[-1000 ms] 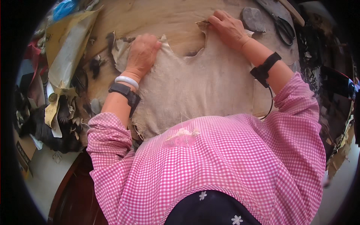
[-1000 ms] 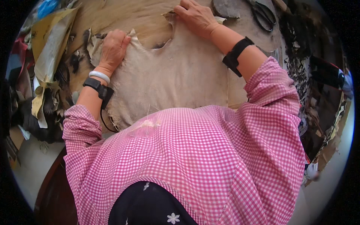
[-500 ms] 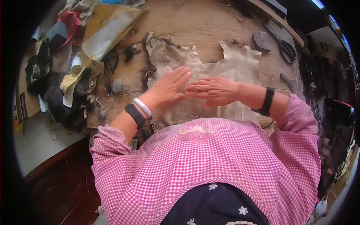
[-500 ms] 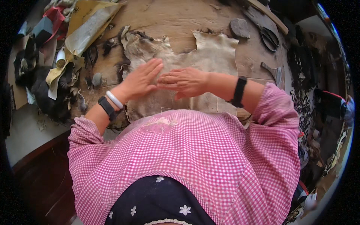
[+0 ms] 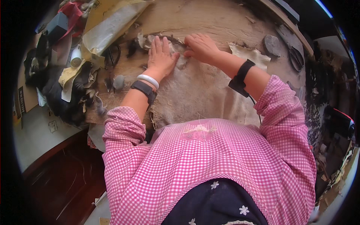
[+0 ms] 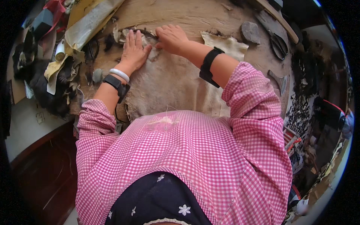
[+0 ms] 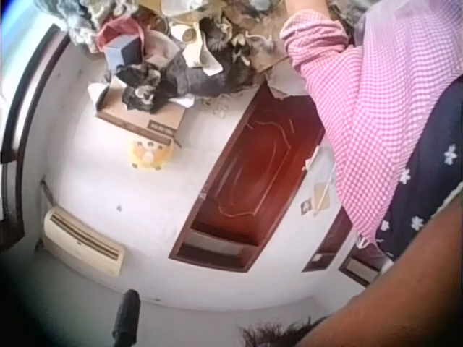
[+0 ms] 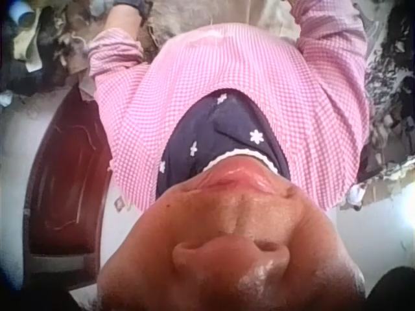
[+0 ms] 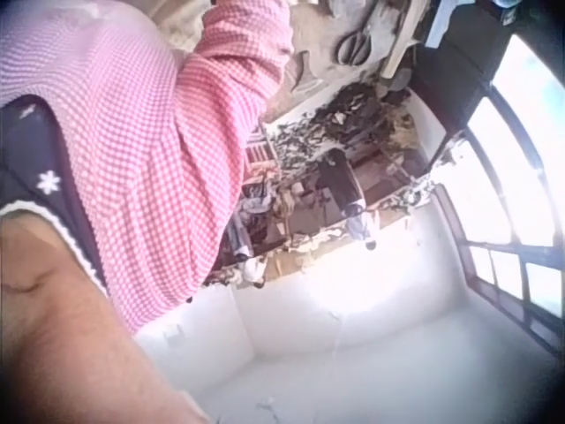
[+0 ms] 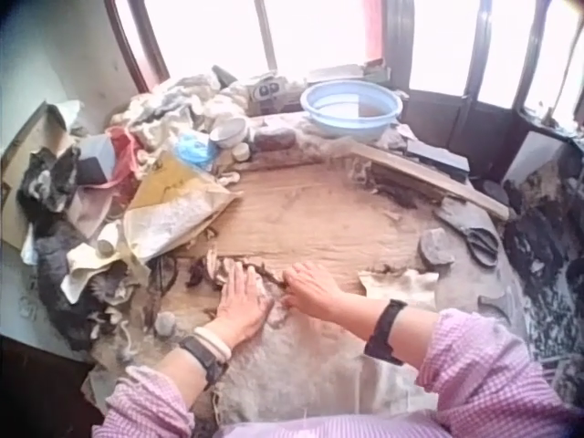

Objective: The recorder trims, sorts, and organizes animal pelts and leather scraps on a workshop table.

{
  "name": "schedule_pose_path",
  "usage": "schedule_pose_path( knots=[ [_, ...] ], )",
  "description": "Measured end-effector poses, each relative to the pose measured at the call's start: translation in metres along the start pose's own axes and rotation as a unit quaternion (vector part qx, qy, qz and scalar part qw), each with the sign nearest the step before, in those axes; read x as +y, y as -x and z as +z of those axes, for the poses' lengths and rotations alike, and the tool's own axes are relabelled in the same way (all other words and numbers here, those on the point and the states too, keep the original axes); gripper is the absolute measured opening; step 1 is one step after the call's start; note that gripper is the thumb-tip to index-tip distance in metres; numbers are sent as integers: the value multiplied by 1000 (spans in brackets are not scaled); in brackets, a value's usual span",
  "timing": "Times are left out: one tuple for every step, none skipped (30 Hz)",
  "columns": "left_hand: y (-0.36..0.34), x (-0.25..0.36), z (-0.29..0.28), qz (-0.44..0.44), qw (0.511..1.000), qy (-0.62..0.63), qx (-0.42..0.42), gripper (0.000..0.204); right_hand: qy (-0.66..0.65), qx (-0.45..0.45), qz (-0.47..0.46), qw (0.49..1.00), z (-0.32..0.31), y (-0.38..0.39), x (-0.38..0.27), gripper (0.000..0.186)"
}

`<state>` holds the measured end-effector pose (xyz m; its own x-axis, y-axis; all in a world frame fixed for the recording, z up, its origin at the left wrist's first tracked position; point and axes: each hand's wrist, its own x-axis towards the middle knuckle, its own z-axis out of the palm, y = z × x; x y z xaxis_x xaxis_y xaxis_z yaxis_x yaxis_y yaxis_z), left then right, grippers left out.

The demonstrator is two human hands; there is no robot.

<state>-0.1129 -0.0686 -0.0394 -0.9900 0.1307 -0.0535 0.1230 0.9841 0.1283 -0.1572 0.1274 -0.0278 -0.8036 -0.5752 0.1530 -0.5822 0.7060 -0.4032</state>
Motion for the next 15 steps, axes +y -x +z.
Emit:
schedule_pose_path(
  knots=[
    [-1,-1,2,-2,1000,7,-6,80,-7,-32,19,999,0,-6,-1,34],
    [-2,-3,3,-4,1000,14,-12,80,-13,-64,37,997,-1,-11,-1,29],
    [-1,-4,4,-7,1000,14,-17,80,-16,-68,36,997,2,-14,1,29],
    [-1,-4,6,-1,1000,20,-8,80,-7,-59,37,998,3,-17,5,25],
    [-2,-5,7,4,1000,25,0,80,2,-50,38,998,3,-20,10,20],
    [0,-5,8,-1,1000,27,-5,80,-1,-56,36,998,4,-20,13,20],
    [1,-5,9,11,999,33,17,80,-14,-29,54,998,4,-21,17,19],
    [1,-6,10,23,998,39,40,79,-25,-1,72,997,4,-23,21,18],
    [1,-9,11,26,997,40,54,79,-39,-2,85,996,4,-27,24,18],
    [3,-9,12,19,998,41,54,79,-40,-6,80,996,5,-26,25,18],
    [5,-9,13,19,997,45,51,80,-44,-14,94,995,5,-25,26,19],
    [4,-8,12,19,997,49,51,80,-46,-19,107,993,3,-28,26,21],
    [5,-8,13,17,998,46,50,82,-44,-19,101,994,1,-28,25,21],
    [5,-8,13,13,997,46,55,82,-47,-24,100,994,0,-28,22,22],
    [4,-6,14,13,996,55,62,83,-49,-28,103,993,-1,-26,22,23]
  ],
)
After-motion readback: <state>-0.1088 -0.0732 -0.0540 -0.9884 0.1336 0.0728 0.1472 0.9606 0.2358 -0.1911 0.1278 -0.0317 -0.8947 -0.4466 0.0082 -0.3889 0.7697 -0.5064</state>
